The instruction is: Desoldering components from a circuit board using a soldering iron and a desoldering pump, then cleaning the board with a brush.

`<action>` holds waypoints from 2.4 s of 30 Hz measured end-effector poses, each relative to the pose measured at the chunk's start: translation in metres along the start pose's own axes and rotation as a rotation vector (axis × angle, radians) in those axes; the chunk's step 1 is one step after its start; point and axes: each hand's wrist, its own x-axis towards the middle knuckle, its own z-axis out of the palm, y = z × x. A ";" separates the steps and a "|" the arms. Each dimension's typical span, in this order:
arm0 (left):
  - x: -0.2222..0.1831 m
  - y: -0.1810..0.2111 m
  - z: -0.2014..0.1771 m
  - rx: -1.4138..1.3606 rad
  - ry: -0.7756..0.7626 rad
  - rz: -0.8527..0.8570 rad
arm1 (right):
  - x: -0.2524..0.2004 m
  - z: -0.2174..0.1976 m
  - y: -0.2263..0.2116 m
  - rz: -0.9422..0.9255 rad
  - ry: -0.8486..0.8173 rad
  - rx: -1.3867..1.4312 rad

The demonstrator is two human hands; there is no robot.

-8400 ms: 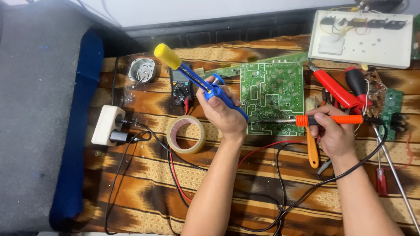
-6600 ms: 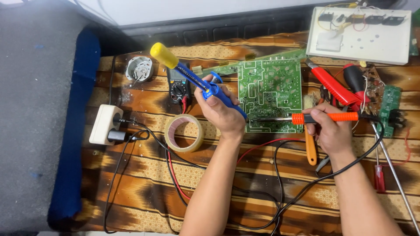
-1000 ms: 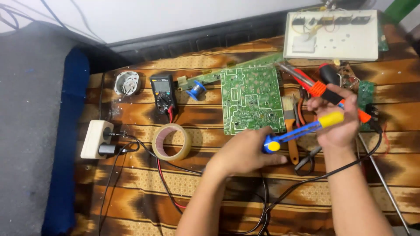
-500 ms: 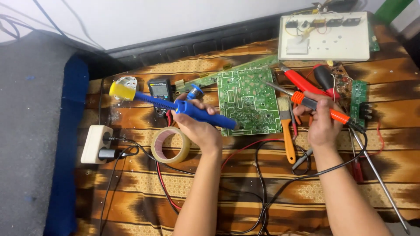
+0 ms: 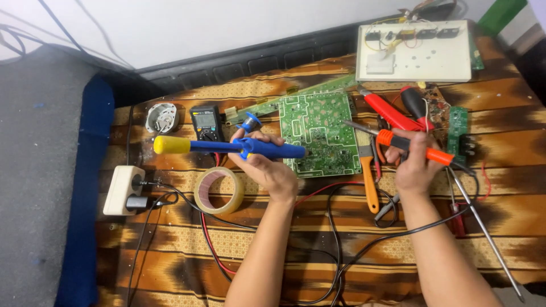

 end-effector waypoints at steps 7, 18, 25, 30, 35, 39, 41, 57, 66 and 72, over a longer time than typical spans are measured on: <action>0.012 -0.025 0.004 0.125 -0.078 0.086 | -0.005 -0.005 0.004 -0.214 0.010 -0.202; 0.038 -0.082 0.062 0.166 -0.108 0.044 | -0.032 0.033 -0.068 -0.581 -0.212 -0.585; 0.052 -0.094 0.056 0.156 -0.081 0.080 | -0.063 0.012 -0.034 -0.498 -0.059 -0.499; 0.044 -0.109 0.052 0.125 -0.076 0.073 | -0.054 0.009 -0.023 -0.510 -0.052 -0.500; 0.037 -0.116 0.052 0.136 -0.078 0.063 | -0.049 0.028 -0.048 -0.481 -0.094 -0.512; 0.038 -0.120 0.052 0.137 -0.095 0.076 | -0.047 0.026 -0.045 -0.450 -0.125 -0.498; 0.036 -0.105 0.056 0.098 -0.097 0.001 | -0.051 0.020 -0.046 -0.474 -0.174 -0.540; 0.027 -0.088 0.069 0.232 -0.236 -0.025 | -0.056 0.022 -0.066 -0.352 -0.138 -0.738; 0.021 -0.082 0.080 0.169 -0.111 -0.053 | -0.056 0.022 -0.070 -0.268 -0.155 -0.747; 0.022 -0.092 0.071 0.075 -0.110 -0.122 | -0.056 0.024 -0.070 -0.305 -0.141 -0.731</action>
